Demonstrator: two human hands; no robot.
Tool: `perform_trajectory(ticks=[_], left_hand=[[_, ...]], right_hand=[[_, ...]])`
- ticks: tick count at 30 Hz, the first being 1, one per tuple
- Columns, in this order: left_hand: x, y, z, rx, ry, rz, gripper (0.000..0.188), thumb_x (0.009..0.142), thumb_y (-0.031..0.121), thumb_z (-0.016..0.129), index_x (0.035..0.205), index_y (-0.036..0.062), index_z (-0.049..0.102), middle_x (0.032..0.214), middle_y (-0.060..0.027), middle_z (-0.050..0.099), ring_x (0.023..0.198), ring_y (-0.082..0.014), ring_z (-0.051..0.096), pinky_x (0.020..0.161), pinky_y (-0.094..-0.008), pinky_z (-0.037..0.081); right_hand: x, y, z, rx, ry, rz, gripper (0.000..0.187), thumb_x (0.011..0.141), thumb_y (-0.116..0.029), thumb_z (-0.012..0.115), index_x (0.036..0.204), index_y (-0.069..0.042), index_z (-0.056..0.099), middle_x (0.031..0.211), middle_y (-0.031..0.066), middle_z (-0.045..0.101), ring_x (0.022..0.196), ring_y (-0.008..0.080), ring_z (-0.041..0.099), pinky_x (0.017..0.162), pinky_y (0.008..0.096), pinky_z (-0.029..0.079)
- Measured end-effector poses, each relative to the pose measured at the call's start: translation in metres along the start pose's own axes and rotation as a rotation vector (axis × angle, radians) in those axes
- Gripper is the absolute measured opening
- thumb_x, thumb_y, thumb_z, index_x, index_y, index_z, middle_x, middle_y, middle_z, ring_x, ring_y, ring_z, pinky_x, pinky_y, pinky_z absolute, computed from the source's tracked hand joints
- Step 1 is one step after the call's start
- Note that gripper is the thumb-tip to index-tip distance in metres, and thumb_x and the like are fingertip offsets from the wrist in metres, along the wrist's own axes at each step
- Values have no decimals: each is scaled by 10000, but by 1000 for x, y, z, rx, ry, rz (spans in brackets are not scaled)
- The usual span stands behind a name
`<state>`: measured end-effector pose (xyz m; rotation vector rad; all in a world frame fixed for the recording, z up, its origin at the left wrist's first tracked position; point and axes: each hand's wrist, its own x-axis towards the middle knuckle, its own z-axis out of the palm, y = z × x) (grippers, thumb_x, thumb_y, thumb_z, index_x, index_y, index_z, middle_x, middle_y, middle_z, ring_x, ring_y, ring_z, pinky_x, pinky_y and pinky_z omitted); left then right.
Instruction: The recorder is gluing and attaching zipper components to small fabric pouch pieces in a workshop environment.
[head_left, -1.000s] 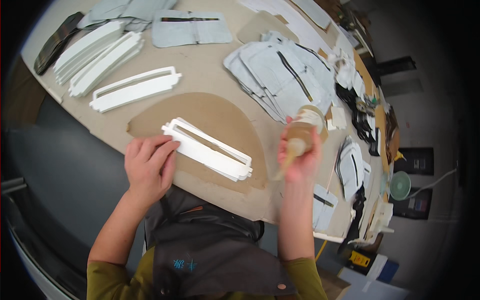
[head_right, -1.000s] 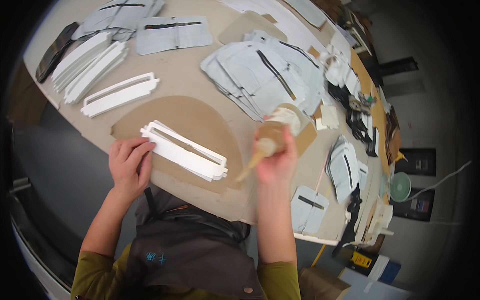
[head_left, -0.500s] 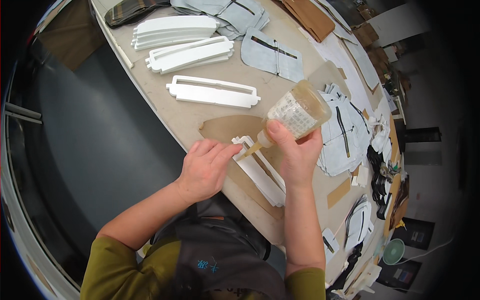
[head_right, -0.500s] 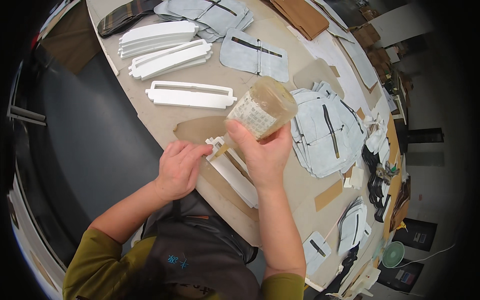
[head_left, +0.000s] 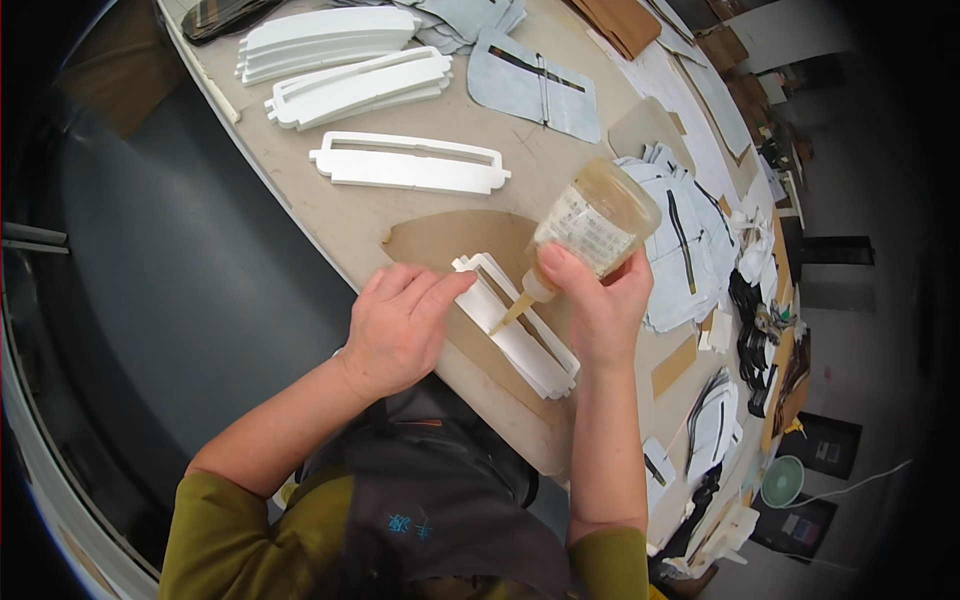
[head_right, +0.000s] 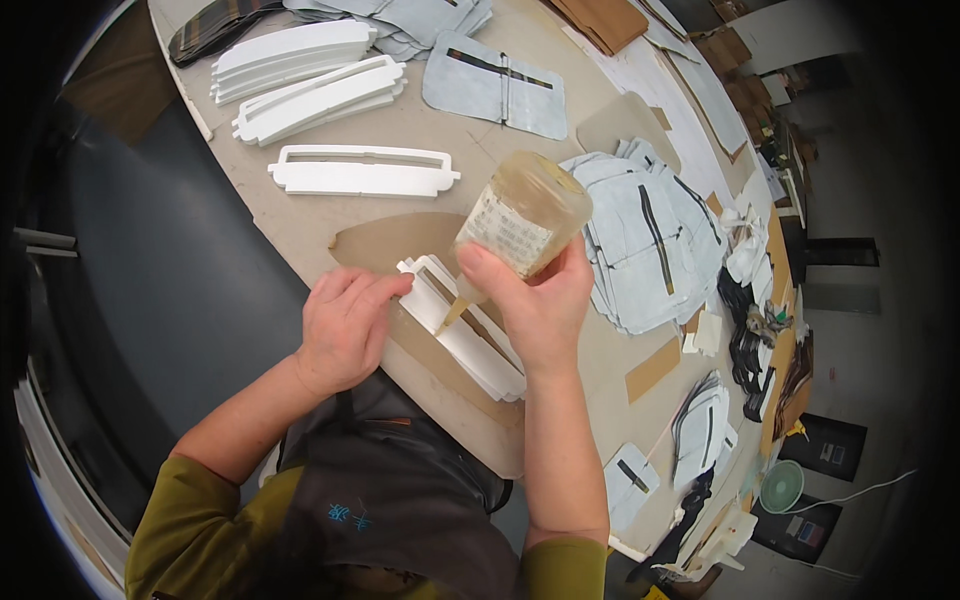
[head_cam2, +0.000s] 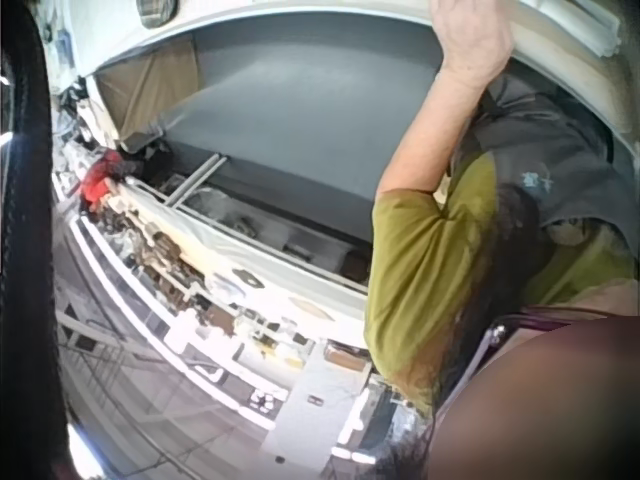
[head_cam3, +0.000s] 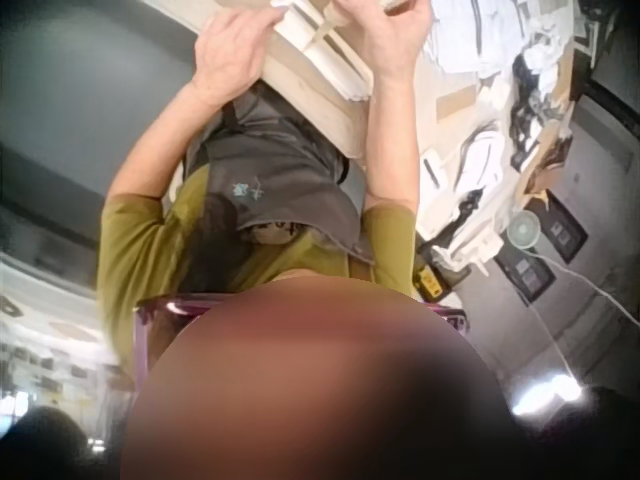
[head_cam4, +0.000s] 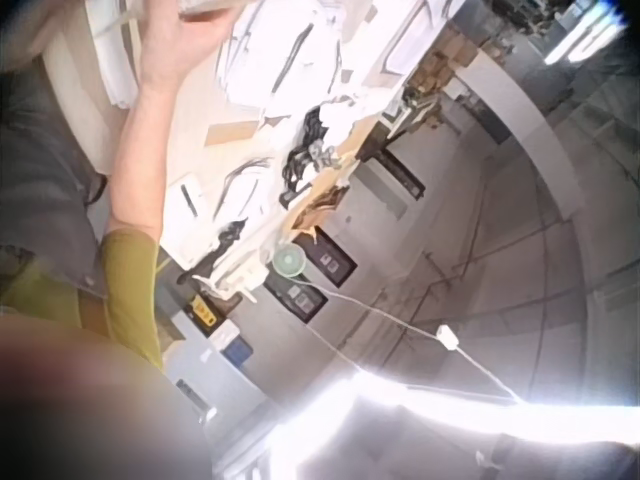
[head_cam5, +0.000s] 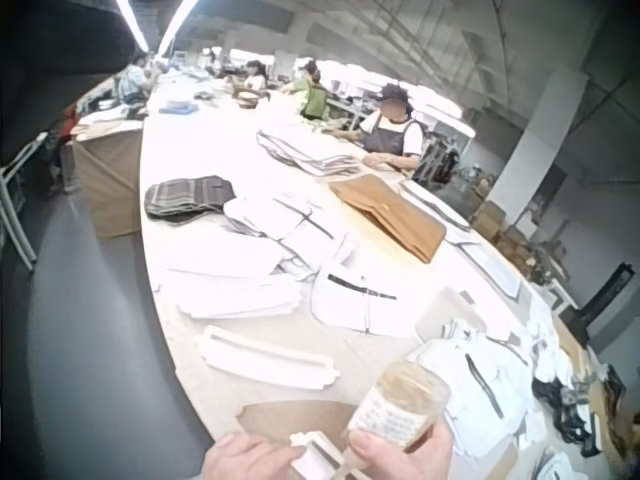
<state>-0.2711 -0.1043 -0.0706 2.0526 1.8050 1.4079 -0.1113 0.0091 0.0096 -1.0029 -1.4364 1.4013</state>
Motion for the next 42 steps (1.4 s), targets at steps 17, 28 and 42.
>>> perform_trajectory(ticks=[17, 28, 42], left_hand=[[1, 0, 3, 26, -2, 1, 313, 790, -77, 638, 1070, 56, 673, 951, -81, 691, 860, -307, 607, 779, -384, 479], [5, 6, 0, -54, -7, -28, 299, 801, -80, 665, 1073, 44, 665, 958, -91, 688, 899, -311, 626, 774, -387, 500], [25, 52, -4, -33, -367, 304, 258, 745, 117, 783, 988, 99, 699, 959, -53, 588, 926, -247, 550, 937, -397, 382]], right_hand=[[-21, -3, -48, -75, 65, 108, 613, 708, -97, 864, 1228, 39, 569, 1069, 123, 693, 925, 180, 693, 830, 321, 568], [-54, 5, -109, -107, 164, 104, 604, 715, -80, 860, 1235, 38, 576, 1088, 126, 693, 950, 182, 697, 814, 322, 582], [-334, -56, -427, -363, 868, 348, 526, 853, -155, 784, 1313, -20, 566, 1076, 75, 689, 952, 161, 663, 752, 302, 549]])
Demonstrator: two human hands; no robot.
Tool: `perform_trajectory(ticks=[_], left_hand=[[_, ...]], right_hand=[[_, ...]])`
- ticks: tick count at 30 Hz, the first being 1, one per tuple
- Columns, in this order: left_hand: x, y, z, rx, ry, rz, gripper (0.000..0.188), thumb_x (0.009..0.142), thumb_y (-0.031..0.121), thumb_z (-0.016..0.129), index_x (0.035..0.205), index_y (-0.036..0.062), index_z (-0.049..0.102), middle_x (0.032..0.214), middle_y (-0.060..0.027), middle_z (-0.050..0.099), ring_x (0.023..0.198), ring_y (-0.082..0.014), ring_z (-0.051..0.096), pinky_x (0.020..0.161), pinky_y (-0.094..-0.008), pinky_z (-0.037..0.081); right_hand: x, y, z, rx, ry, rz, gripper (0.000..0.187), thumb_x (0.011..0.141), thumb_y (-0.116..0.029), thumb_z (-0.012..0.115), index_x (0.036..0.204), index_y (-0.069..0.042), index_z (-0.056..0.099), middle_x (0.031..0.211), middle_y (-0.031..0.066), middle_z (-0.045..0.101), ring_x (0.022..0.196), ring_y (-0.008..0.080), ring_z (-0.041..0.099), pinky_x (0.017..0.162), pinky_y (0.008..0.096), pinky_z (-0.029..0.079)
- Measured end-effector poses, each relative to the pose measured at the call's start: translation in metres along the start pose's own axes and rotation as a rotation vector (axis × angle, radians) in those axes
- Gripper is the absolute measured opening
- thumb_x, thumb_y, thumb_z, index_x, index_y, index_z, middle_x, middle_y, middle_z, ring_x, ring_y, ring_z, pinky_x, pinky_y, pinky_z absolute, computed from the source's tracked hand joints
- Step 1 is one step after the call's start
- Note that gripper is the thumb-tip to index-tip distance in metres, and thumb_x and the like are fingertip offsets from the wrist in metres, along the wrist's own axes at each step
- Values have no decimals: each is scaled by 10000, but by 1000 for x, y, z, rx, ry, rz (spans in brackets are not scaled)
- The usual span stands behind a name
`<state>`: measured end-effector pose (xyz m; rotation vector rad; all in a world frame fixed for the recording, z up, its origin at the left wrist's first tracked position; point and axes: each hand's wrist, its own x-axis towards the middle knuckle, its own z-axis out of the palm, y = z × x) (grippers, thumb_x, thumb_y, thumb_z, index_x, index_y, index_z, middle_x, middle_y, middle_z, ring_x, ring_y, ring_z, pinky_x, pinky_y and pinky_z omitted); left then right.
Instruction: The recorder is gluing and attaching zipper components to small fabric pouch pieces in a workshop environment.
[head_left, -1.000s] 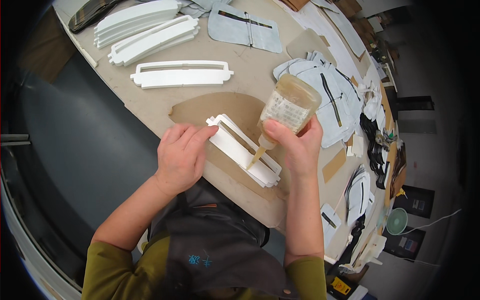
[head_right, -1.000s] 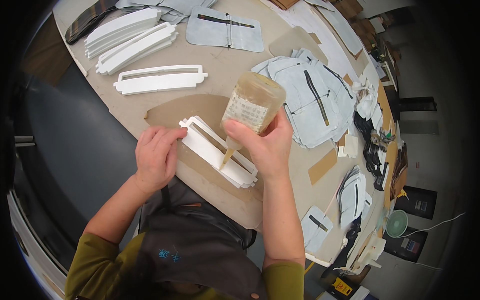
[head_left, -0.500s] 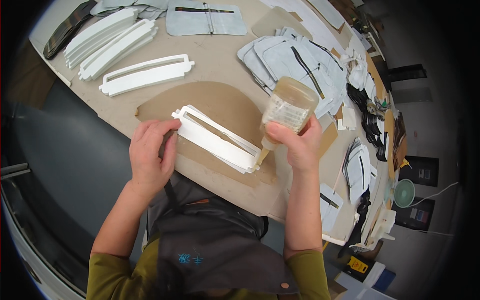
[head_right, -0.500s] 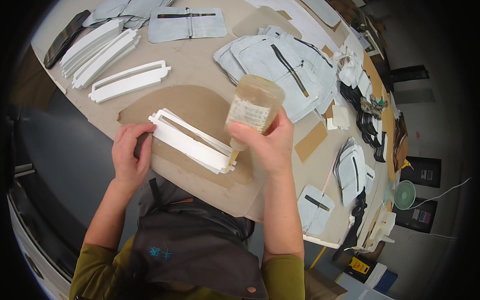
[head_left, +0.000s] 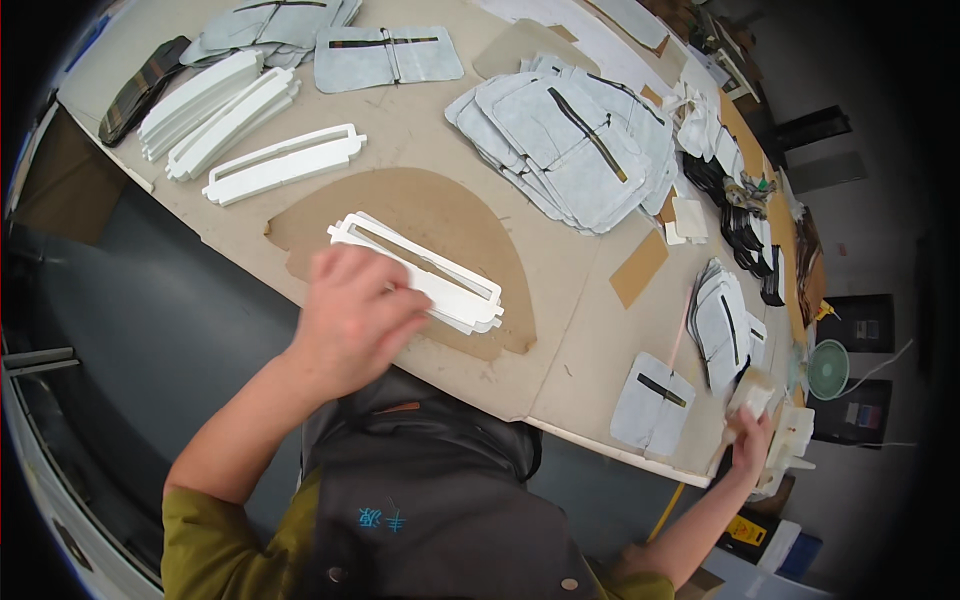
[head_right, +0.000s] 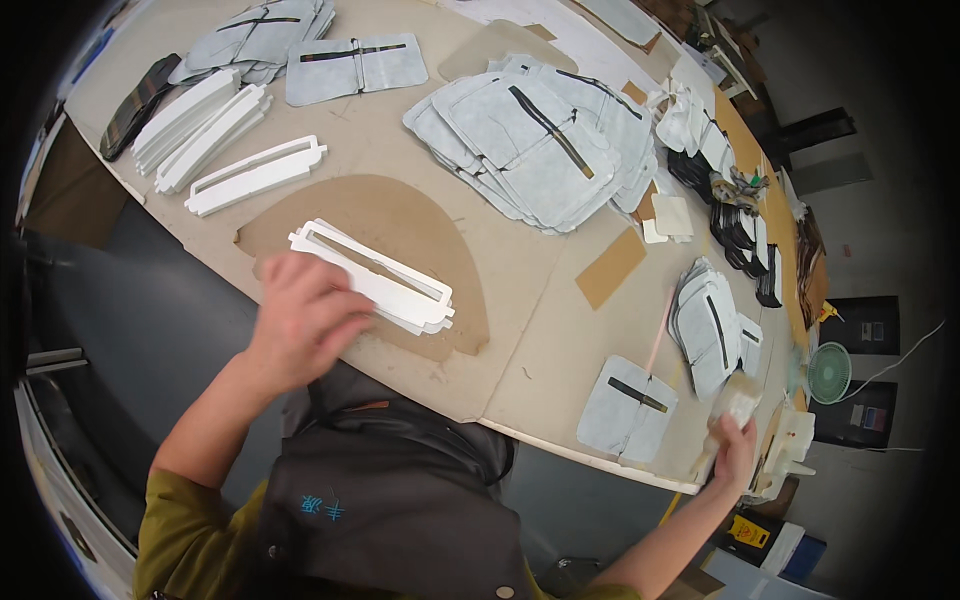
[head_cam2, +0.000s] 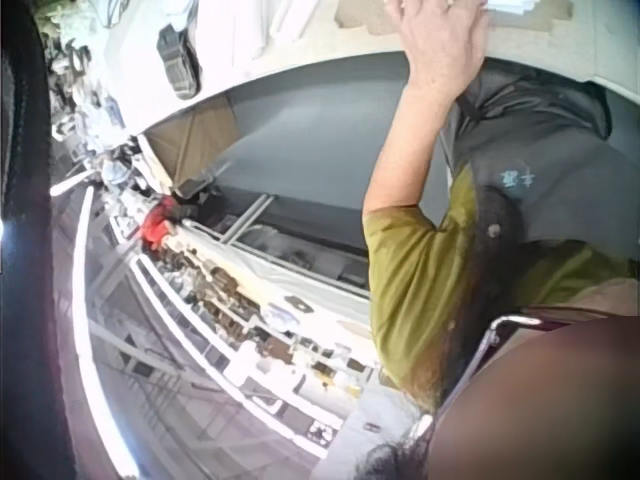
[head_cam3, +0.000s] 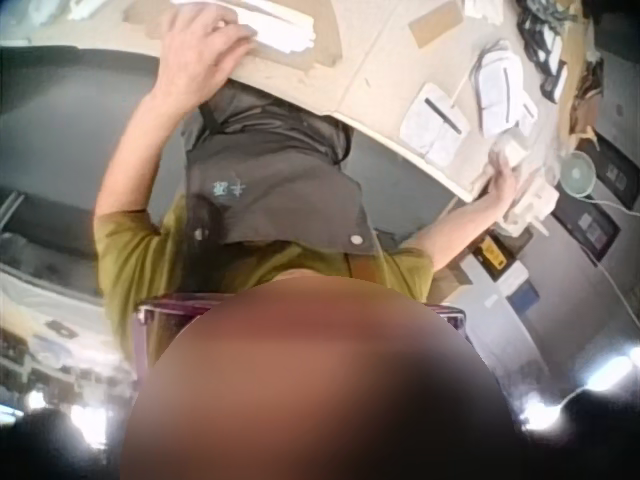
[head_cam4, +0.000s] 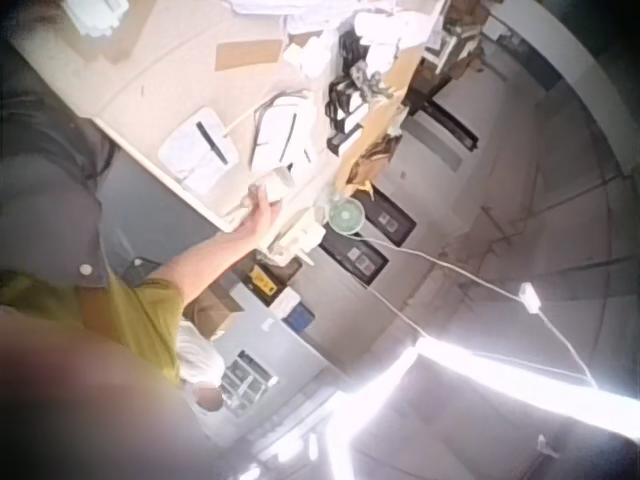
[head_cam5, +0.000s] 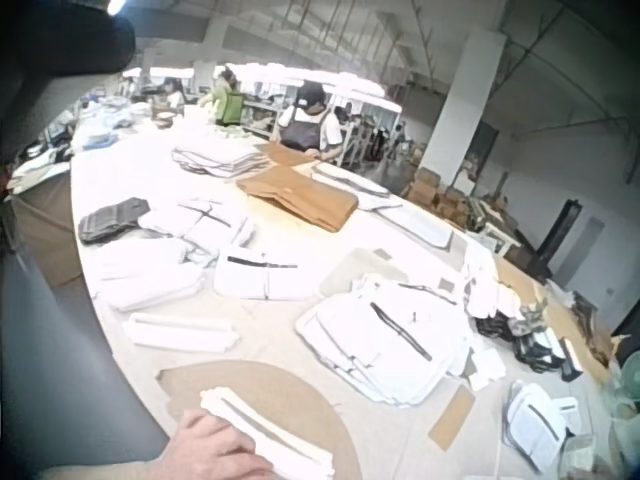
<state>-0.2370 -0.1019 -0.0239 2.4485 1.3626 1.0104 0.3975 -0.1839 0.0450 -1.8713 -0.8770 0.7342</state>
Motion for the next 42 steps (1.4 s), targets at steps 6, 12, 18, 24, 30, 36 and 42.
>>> perform_trajectory(ticks=[6, 12, 18, 24, 30, 36, 42], left_hand=[[28, 4, 28, 45, -222, 194, 131, 768, 130, 763, 887, 109, 712, 871, -12, 558, 950, -225, 543, 943, -375, 385], [44, 5, 29, 107, -342, 238, 50, 758, 122, 755, 794, 105, 724, 847, -1, 572, 927, -207, 543, 920, -364, 405], [58, -1, 23, 88, -459, 262, 15, 756, 117, 746, 759, 104, 739, 799, -10, 598, 889, -212, 549, 908, -360, 410], [63, 1, 21, 89, -460, 295, 102, 777, 138, 694, 681, 136, 730, 815, -4, 632, 944, -196, 571, 899, -350, 397], [59, -2, 22, 106, -445, 322, 68, 756, 115, 685, 706, 94, 727, 835, -31, 636, 953, -207, 579, 905, -353, 402], [59, -6, 26, -9, -411, 316, 65, 756, 138, 738, 740, 83, 707, 811, -22, 585, 911, -211, 558, 897, -370, 413], [55, -7, 21, 26, -385, 314, 91, 720, 150, 752, 715, 74, 703, 827, -20, 591, 915, -219, 552, 914, -391, 420]], right_hand=[[5, 72, -27, -393, -19, 161, 711, 763, -34, 808, 1406, -18, 505, 1174, 73, 654, 1017, 196, 653, 868, 310, 526], [13, 92, -9, -663, 352, -386, 670, 822, -54, 769, 1437, -8, 505, 1307, 123, 611, 1178, 238, 598, 1048, 329, 436], [-77, -49, 180, -26, -442, -305, 404, 828, 0, 730, 1225, -16, 661, 1091, 65, 707, 1025, 159, 650, 925, 289, 498], [-148, -62, 317, -193, -775, -706, 289, 798, -84, 779, 1082, -71, 728, 998, 91, 662, 912, 276, 620, 810, 384, 500], [-160, -61, 362, -372, -621, -1015, 328, 805, -156, 784, 1126, -112, 731, 948, 48, 593, 900, 246, 559, 862, 401, 413], [-164, -59, 370, -470, -582, -1045, 373, 807, -198, 790, 1165, -115, 723, 911, 47, 565, 886, 250, 544, 863, 404, 404], [-172, -63, 374, -519, -571, -1041, 411, 803, -222, 798, 1182, -92, 706, 926, 52, 569, 892, 262, 548, 867, 408, 406]])
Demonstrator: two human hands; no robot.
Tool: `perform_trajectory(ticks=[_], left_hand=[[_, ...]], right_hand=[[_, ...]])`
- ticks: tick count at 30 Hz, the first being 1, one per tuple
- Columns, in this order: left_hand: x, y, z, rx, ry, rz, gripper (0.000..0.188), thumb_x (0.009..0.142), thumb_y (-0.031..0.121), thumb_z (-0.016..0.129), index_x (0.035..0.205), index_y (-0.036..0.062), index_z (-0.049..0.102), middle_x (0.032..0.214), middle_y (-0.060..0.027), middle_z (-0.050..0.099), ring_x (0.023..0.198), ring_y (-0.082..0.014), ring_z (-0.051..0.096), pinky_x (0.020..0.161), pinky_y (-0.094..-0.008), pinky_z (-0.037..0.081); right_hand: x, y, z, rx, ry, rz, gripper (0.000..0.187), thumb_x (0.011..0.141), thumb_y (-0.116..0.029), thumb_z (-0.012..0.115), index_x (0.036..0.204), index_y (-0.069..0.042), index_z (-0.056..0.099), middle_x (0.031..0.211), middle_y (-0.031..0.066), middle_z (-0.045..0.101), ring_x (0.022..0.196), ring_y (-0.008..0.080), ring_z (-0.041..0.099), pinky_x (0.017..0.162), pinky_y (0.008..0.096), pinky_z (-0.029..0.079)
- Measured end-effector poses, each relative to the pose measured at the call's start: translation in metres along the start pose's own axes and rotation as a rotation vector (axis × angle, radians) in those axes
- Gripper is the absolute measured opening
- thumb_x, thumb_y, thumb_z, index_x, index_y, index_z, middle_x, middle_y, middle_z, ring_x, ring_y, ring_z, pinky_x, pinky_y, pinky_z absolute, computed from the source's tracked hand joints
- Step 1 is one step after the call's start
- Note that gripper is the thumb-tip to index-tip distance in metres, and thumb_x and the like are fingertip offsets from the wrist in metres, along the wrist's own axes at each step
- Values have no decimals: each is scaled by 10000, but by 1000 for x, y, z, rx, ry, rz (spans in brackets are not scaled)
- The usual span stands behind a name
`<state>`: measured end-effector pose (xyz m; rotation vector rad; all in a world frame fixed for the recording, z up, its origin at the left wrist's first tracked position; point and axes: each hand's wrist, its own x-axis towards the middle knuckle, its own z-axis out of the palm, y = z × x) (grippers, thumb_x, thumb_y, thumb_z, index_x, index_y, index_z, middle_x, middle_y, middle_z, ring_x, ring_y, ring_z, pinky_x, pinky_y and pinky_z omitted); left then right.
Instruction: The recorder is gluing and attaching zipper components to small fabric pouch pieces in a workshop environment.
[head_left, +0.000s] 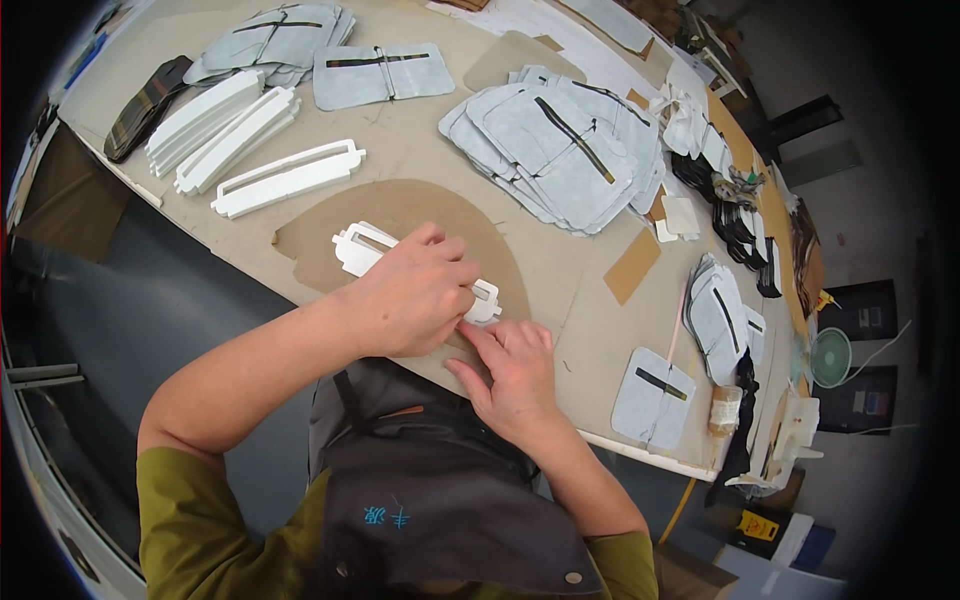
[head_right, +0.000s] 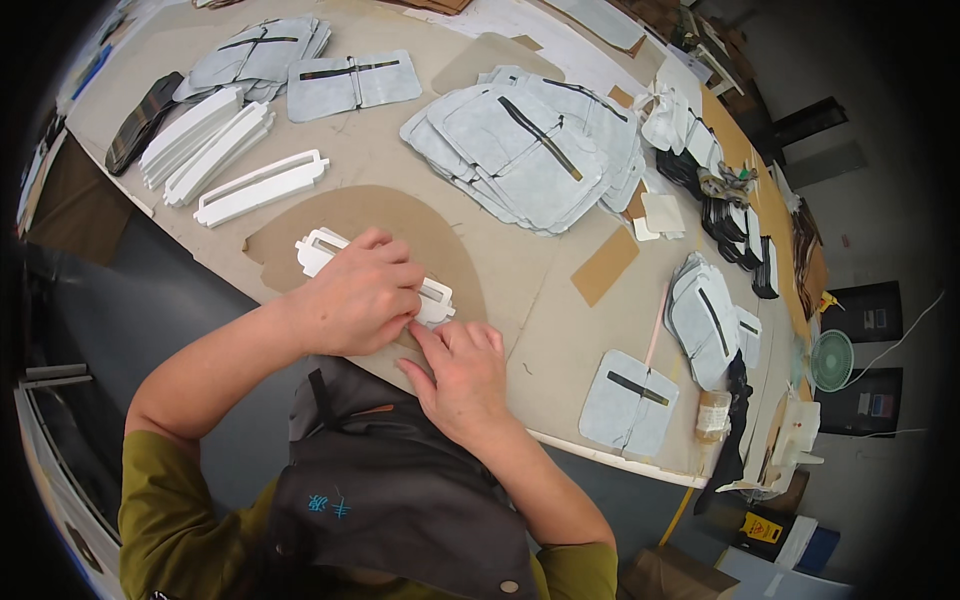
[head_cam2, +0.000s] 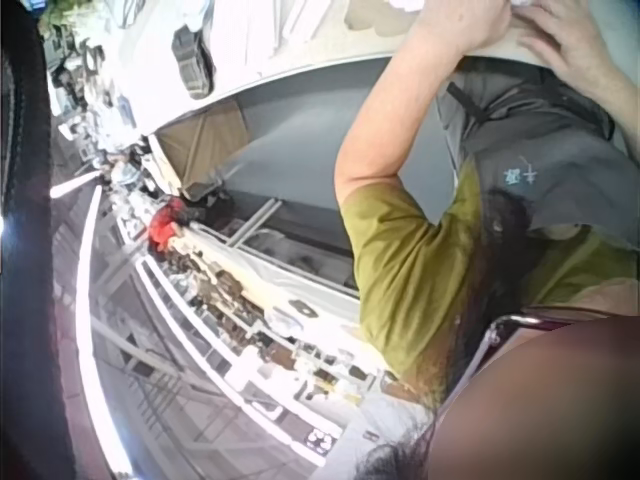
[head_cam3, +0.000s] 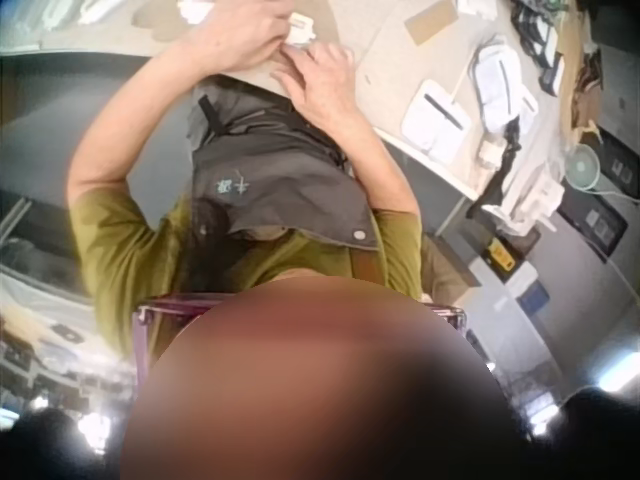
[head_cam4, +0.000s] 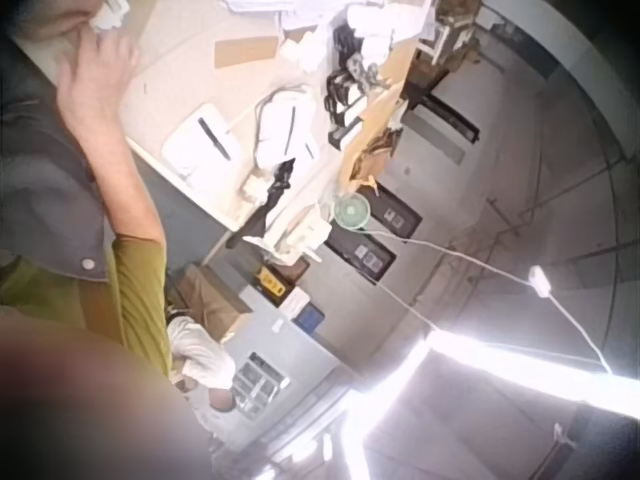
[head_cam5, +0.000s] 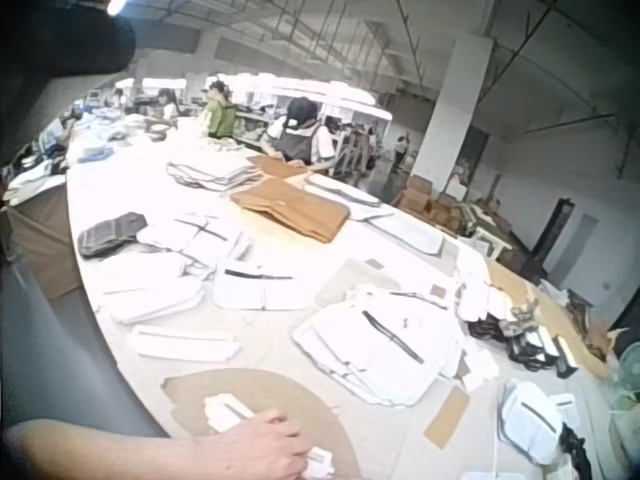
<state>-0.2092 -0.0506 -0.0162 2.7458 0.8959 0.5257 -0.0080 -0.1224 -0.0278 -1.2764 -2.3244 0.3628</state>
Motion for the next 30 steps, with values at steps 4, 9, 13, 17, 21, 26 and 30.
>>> perform_trajectory(ticks=[4, 9, 13, 17, 21, 26, 30], left_hand=[[2, -1, 3, 3, 31, 32, 90, 706, 148, 754, 717, 74, 703, 852, -29, 590, 937, -225, 552, 948, -402, 420], [3, -1, -2, 3, -14, 40, 110, 690, 152, 761, 746, 77, 704, 895, -38, 588, 967, -234, 549, 981, -408, 418], [3, -5, -1, 15, -20, 77, 130, 681, 160, 770, 755, 75, 704, 902, -36, 589, 977, -235, 549, 991, -407, 417], [7, -4, -2, 34, -50, 99, 146, 678, 171, 777, 758, 73, 705, 901, -37, 593, 984, -230, 550, 1001, -400, 416], [8, -1, -4, 79, -58, 129, 144, 680, 176, 772, 748, 72, 698, 889, -38, 589, 976, -228, 550, 991, -394, 418], [6, 3, 3, 122, 49, 65, 161, 666, 156, 758, 764, 66, 667, 871, -51, 572, 950, -250, 544, 935, -399, 431], [7, -9, -8, 32, 350, -186, 169, 684, 92, 711, 830, 59, 631, 875, -86, 569, 919, -308, 548, 883, -399, 442]], right_hand=[[-3, 2, 2, 32, -4, 22, 424, 803, -221, 798, 1190, -83, 695, 943, 56, 576, 901, 268, 555, 869, 410, 409], [-4, 4, 3, 41, -2, 17, 422, 807, -217, 796, 1192, -80, 691, 944, 57, 575, 905, 270, 556, 867, 409, 413], [-4, 4, 3, 48, -4, 8, 419, 808, -213, 793, 1193, -81, 693, 946, 56, 574, 910, 268, 557, 868, 410, 415], [-6, 5, 2, 42, -4, 20, 414, 807, -210, 793, 1187, -77, 696, 950, 55, 577, 912, 263, 558, 872, 409, 413], [-5, 5, 2, 62, 11, 2, 406, 805, -198, 792, 1177, -65, 696, 946, 55, 580, 911, 256, 559, 874, 408, 412], [-3, 3, 1, 61, 2, -8, 418, 799, -185, 791, 1184, -55, 688, 932, 57, 579, 917, 256, 562, 878, 412, 411], [1, -1, -4, 23, -42, -1, 414, 802, -176, 783, 1179, -41, 675, 941, 69, 599, 931, 270, 572, 901, 420, 414]])
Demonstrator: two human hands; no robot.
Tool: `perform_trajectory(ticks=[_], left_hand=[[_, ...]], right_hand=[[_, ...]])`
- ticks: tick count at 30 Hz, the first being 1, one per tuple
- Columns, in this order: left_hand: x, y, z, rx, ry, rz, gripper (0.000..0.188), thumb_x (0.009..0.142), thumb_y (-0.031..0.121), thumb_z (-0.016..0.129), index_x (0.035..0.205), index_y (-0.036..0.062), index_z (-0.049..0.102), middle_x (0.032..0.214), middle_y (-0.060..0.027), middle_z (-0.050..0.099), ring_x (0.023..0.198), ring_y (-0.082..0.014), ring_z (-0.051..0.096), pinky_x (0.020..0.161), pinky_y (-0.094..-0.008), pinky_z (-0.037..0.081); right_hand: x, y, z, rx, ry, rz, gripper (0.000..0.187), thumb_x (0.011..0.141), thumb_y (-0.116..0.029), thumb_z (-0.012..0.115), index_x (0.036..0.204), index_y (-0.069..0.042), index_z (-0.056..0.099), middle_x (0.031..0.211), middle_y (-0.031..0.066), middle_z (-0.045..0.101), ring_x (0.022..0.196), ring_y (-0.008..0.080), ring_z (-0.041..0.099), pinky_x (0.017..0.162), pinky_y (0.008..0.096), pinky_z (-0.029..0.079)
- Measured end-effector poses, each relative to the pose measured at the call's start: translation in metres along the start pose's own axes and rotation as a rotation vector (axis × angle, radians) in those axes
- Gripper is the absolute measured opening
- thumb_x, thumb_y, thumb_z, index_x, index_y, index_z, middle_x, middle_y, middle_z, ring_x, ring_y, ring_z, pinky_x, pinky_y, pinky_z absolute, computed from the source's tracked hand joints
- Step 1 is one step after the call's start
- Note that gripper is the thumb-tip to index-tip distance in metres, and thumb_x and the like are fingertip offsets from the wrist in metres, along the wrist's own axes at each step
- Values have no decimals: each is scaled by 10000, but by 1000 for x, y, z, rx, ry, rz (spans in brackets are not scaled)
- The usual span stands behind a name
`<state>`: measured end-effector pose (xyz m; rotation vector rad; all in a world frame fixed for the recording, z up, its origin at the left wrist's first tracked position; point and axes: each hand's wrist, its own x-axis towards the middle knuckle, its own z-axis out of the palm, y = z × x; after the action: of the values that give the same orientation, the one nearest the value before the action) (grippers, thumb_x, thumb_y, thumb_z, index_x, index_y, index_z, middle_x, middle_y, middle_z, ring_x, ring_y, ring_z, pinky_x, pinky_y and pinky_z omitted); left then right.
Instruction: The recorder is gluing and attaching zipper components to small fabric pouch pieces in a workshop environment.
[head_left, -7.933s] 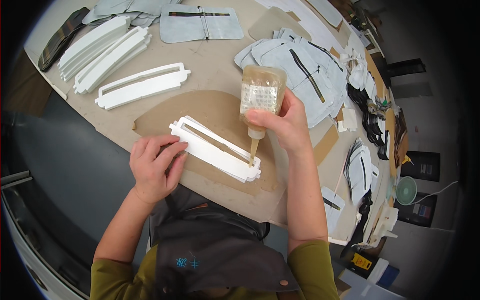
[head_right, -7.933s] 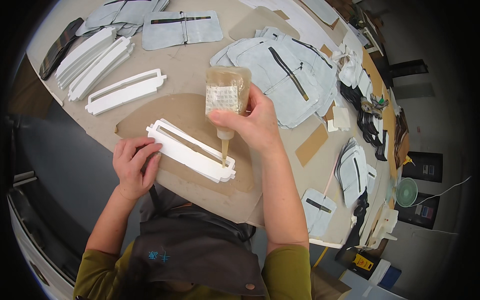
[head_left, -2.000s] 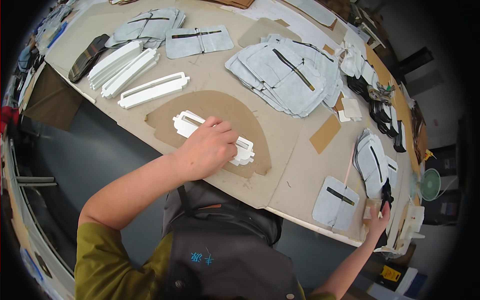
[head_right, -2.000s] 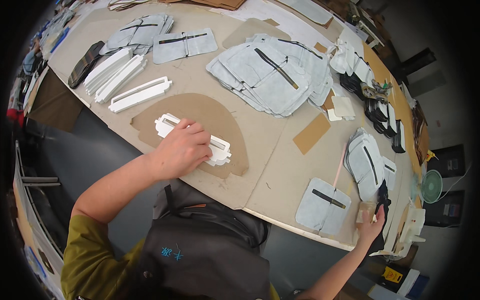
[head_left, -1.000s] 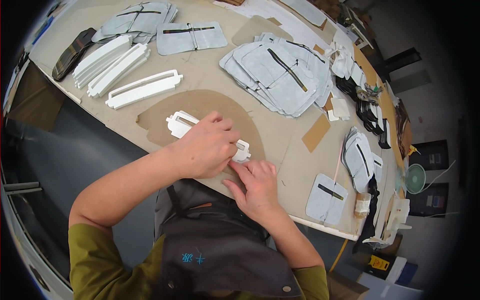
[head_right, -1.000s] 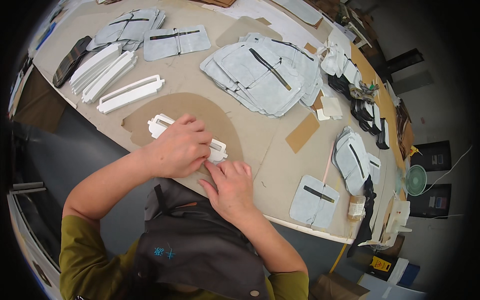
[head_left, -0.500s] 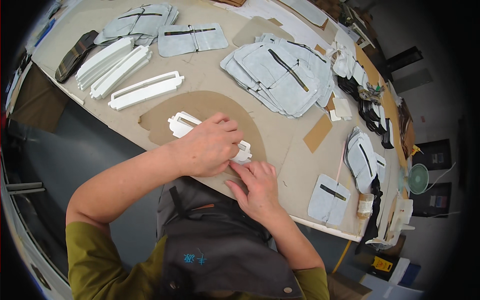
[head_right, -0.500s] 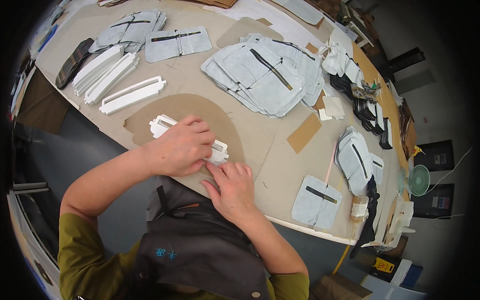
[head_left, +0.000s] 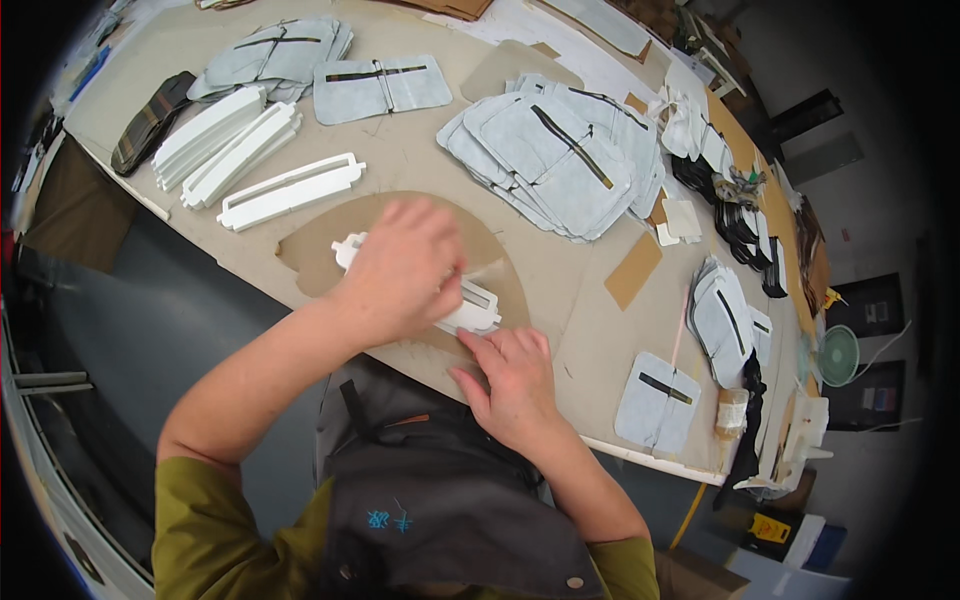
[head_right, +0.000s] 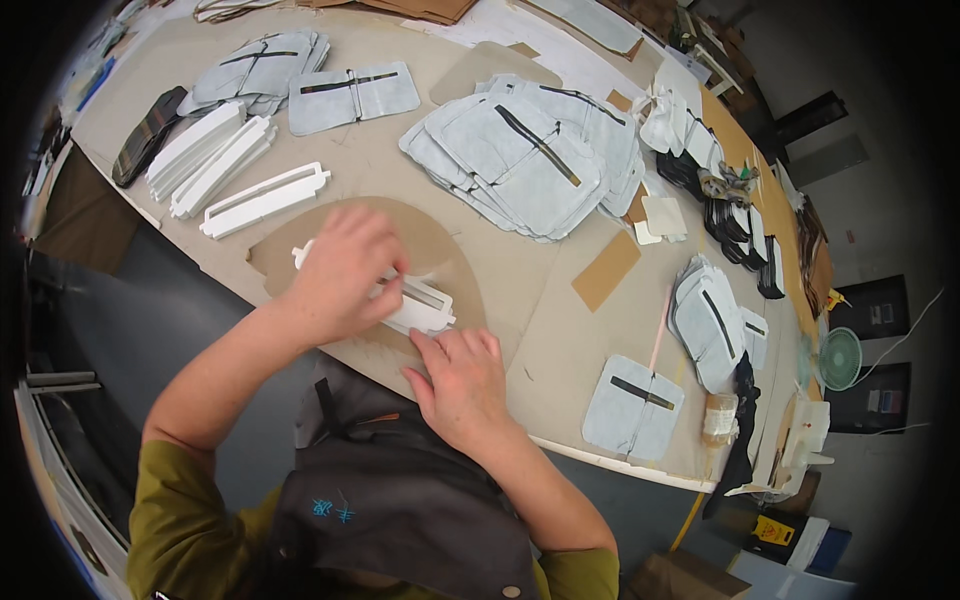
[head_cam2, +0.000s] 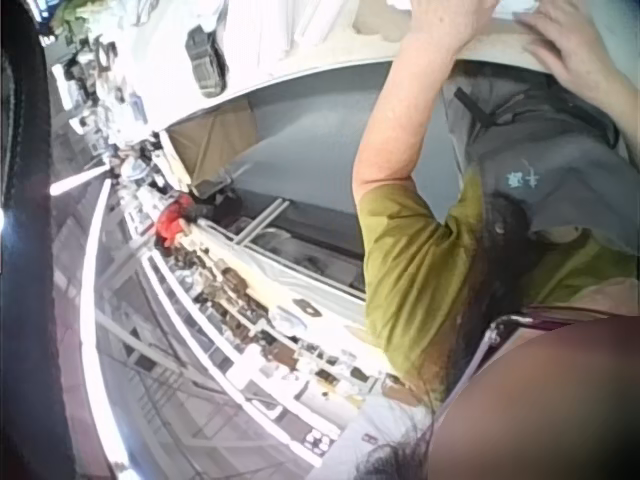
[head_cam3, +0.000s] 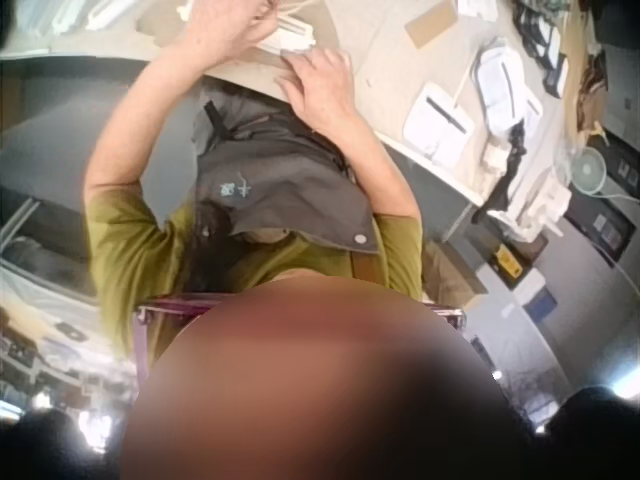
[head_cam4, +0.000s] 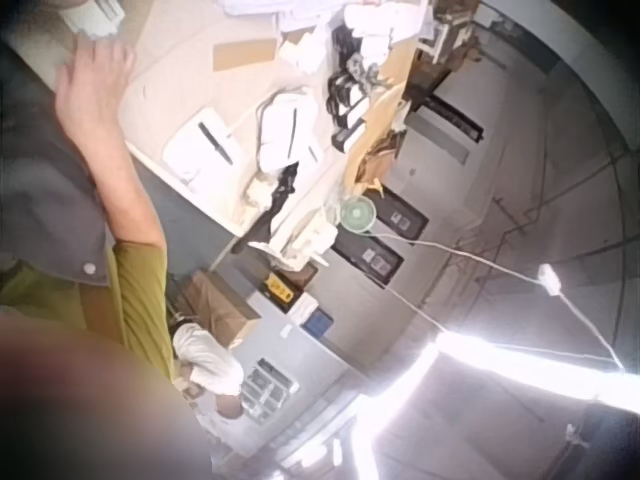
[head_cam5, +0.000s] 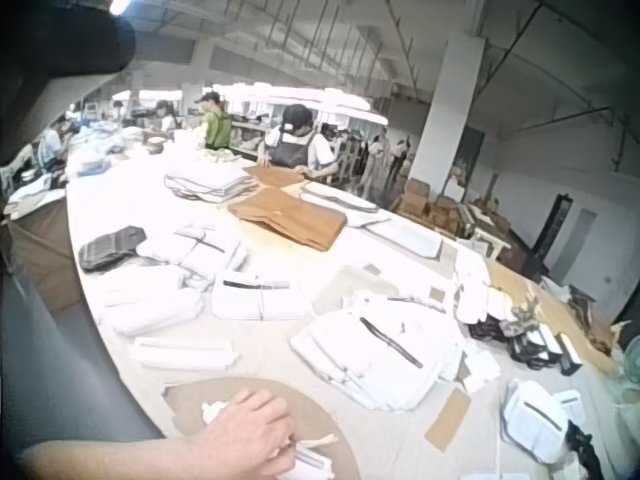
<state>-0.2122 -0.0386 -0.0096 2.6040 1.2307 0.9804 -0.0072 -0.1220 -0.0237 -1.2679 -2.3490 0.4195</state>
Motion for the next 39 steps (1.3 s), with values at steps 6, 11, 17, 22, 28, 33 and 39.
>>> perform_trajectory(ticks=[6, 11, 17, 22, 28, 33, 39], left_hand=[[-29, -69, -31, -471, 436, -665, 130, 886, 150, 678, 956, 44, 648, 937, -13, 617, 923, -145, 555, 864, -298, 423], [-54, -126, -94, -798, 913, -865, 178, 936, 182, 655, 951, 12, 702, 910, 11, 626, 849, -90, 528, 829, -238, 419], [-56, -117, -168, -801, 1070, -566, 184, 948, 149, 659, 1037, -2, 713, 949, -6, 675, 888, -75, 555, 860, -253, 437], [-8, -55, -162, -619, 829, -434, 176, 952, 127, 654, 1053, -17, 659, 1020, -14, 642, 971, -93, 563, 910, -243, 431], [36, -2, -133, -375, 676, -216, 95, 896, 56, 658, 966, -8, 659, 950, -47, 605, 909, -141, 558, 858, -271, 447], [64, 34, -99, -461, 337, -179, 64, 880, 28, 658, 932, 0, 636, 974, -56, 578, 952, -166, 550, 912, -280, 413], [87, 90, -46, -609, -62, -31, 68, 866, 52, 667, 927, 24, 668, 970, -73, 595, 941, -196, 573, 863, -322, 476]], right_hand=[[6, -6, -7, -28, -54, 0, 389, 811, -191, 775, 1152, -33, 674, 946, 88, 641, 943, 276, 595, 931, 424, 421], [16, -5, -11, -65, -68, -8, 318, 817, -203, 770, 1079, -38, 698, 903, 89, 653, 901, 276, 611, 916, 418, 426], [34, -6, -9, -112, -46, -91, 161, 771, -162, 786, 886, -61, 737, 741, 68, 657, 757, 274, 635, 812, 395, 442], [58, 4, -6, -124, -192, 126, 113, 765, -162, 758, 816, -76, 707, 719, 85, 675, 723, 280, 649, 790, 396, 447], [63, 0, -9, -67, -112, 42, 119, 793, -123, 727, 898, -75, 698, 808, 98, 707, 793, 290, 666, 819, 403, 455], [33, 21, -21, 160, 130, -26, 130, 820, -42, 705, 947, -53, 684, 885, 95, 704, 814, 267, 672, 911, 370, 459], [-19, 73, -119, 777, 794, 234, 258, 752, -64, 830, 962, -57, 681, 1083, 70, 661, 1005, 212, 606, 978, 326, 442]])
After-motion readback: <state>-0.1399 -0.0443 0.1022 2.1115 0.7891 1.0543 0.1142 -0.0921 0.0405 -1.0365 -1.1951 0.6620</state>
